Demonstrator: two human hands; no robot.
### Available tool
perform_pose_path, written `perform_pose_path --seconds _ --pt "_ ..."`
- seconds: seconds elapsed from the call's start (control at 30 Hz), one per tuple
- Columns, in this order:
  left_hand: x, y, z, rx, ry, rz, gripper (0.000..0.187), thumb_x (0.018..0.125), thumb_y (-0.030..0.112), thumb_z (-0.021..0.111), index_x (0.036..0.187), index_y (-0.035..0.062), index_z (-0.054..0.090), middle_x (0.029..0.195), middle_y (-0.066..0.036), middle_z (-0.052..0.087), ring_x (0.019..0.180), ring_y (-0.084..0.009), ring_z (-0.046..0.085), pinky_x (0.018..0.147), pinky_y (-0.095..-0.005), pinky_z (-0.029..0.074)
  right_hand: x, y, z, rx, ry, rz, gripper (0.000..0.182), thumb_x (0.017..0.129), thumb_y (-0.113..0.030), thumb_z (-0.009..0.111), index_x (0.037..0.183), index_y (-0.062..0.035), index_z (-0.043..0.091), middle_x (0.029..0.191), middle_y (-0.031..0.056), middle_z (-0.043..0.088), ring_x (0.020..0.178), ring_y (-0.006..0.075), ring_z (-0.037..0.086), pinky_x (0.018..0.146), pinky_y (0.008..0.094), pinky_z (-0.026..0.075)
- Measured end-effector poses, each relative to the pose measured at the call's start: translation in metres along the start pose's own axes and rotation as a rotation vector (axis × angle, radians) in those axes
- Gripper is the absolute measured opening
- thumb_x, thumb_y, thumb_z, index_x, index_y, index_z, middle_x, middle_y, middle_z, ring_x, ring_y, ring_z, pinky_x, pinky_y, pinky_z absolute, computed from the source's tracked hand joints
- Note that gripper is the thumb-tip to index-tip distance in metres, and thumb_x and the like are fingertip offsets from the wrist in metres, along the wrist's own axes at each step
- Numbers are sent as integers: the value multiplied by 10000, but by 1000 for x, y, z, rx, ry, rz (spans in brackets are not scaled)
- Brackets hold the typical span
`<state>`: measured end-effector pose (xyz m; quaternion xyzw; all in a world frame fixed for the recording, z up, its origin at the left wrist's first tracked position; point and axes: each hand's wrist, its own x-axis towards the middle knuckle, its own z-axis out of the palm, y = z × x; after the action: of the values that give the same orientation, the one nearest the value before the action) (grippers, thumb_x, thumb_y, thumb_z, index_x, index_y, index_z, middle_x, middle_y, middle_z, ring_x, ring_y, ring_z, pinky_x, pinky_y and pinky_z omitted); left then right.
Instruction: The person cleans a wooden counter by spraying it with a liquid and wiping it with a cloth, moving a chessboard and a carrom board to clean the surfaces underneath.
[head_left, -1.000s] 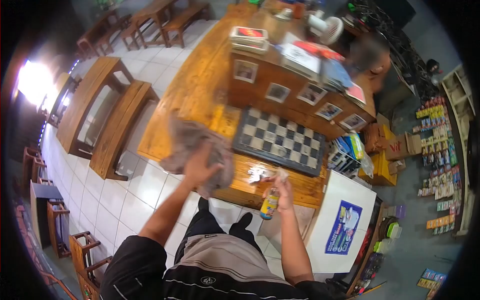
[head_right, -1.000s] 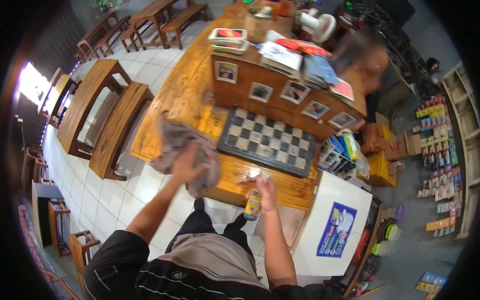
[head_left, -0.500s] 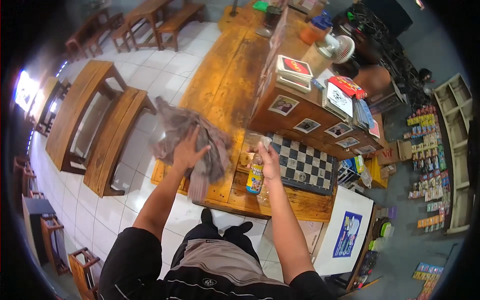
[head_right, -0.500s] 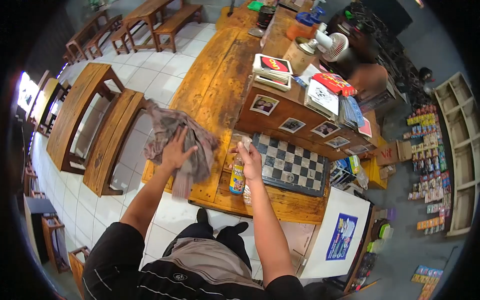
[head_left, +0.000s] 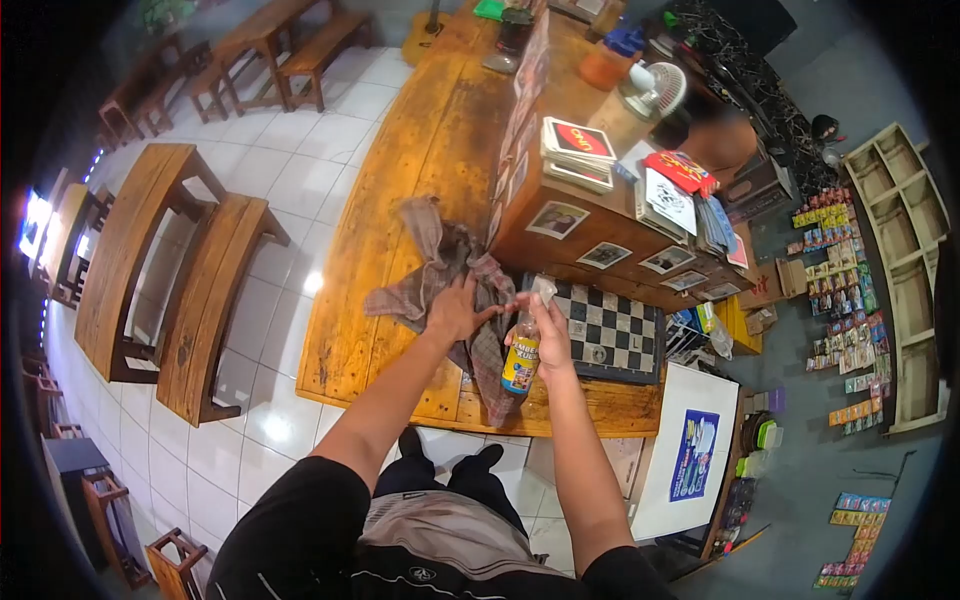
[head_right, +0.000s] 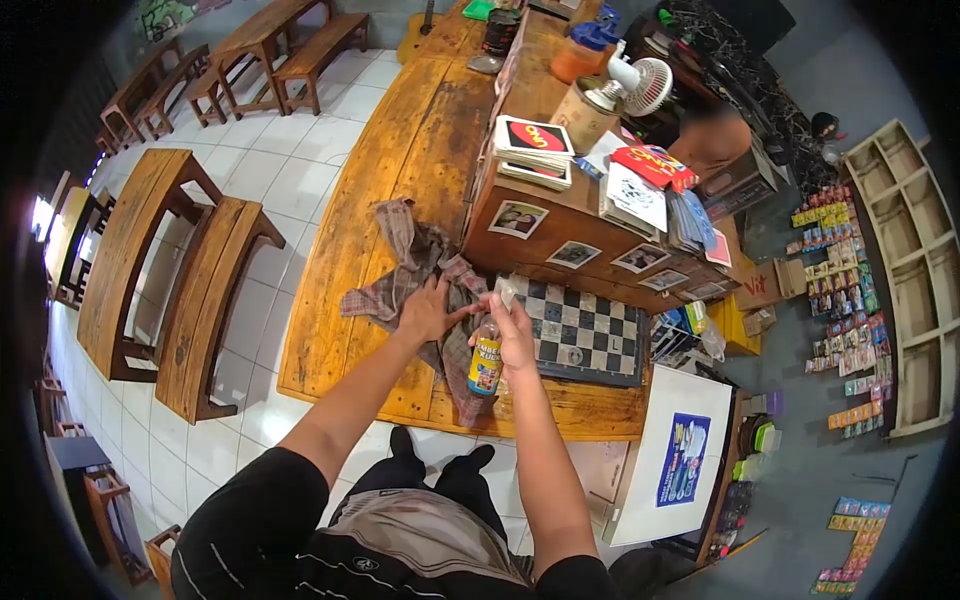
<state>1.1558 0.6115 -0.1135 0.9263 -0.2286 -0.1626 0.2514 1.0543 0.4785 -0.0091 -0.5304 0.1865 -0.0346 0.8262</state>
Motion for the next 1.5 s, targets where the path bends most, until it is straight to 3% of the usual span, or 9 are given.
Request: perform_pose_path --seconds 0.17,0.4,0.63,0.87,1.03,1.17,1.23,1.3,1.5 --pt "-51 -79 -68 -142 185 -54 1058 726 722 622 1530 197 178 1440 -259 395 1298 -431 424 1064 -467 377 15 23 3 -101 -28 113 353 922 -371 632 1013 -31 598 902 93 631 565 165 613 489 295 517" --pt "-48 -140 -91 282 381 -248 990 789 739 519 1514 127 236 1531 -227 246 1397 -400 268 1115 -524 263 -20 24 1 -117 52 66 344 944 -373 588 948 -31 556 902 111 635 556 201 622 511 314 519" --pt "-23 -106 -53 377 487 -269 988 840 731 410 1492 8 243 1559 -219 189 1452 -406 97 1173 -528 64 -85 47 -45 -38 61 124 343 952 -326 592 1100 -18 557 975 122 638 584 191 625 519 303 517" --pt "-141 -46 -15 234 103 342 888 881 685 395 1515 86 226 1584 -149 169 1464 -381 71 1174 -532 43 -93 61 -35 -22 83 100 450 975 -356 533 1266 -14 502 1037 152 629 630 200 623 555 307 533" --pt "-163 -99 -72 246 -313 -56 802 923 662 305 1503 111 266 1529 -173 302 1448 -346 179 1177 -489 122 -87 58 -25 -108 50 86 342 941 -353 601 1015 -23 556 928 131 631 562 186 605 541 313 520" --pt "-123 -146 -64 -185 4 -199 769 927 586 413 1495 89 265 1481 -250 342 1393 -367 286 1140 -458 214 -99 52 -30 -94 71 29 361 944 -292 613 1147 0 551 1005 130 663 587 172 621 525 284 514" --pt "-112 -103 -87 -58 -17 -219 839 905 583 462 1512 71 194 1429 -277 394 1329 -418 376 1115 -494 265 -115 56 -42 -88 21 -37 382 949 -267 606 1222 -11 531 1018 125 663 587 173 618 532 282 513" --pt "-97 -98 -59 248 247 -163 880 889 601 475 1518 64 176 1523 -250 253 1366 -454 303 1137 -534 208 -139 61 -59 -145 91 -40 418 963 -292 569 1276 -22 506 1028 149 655 612 182 622 553 293 521" --pt "-127 -16 8 334 207 168 828 913 572 441 1519 69 185 1588 -178 109 1449 -419 86 1162 -567 81 -199 79 -113 -174 152 88 543 980 -379 521 1431 -101 406 1020 168 649 645 187 623 621 308 529"
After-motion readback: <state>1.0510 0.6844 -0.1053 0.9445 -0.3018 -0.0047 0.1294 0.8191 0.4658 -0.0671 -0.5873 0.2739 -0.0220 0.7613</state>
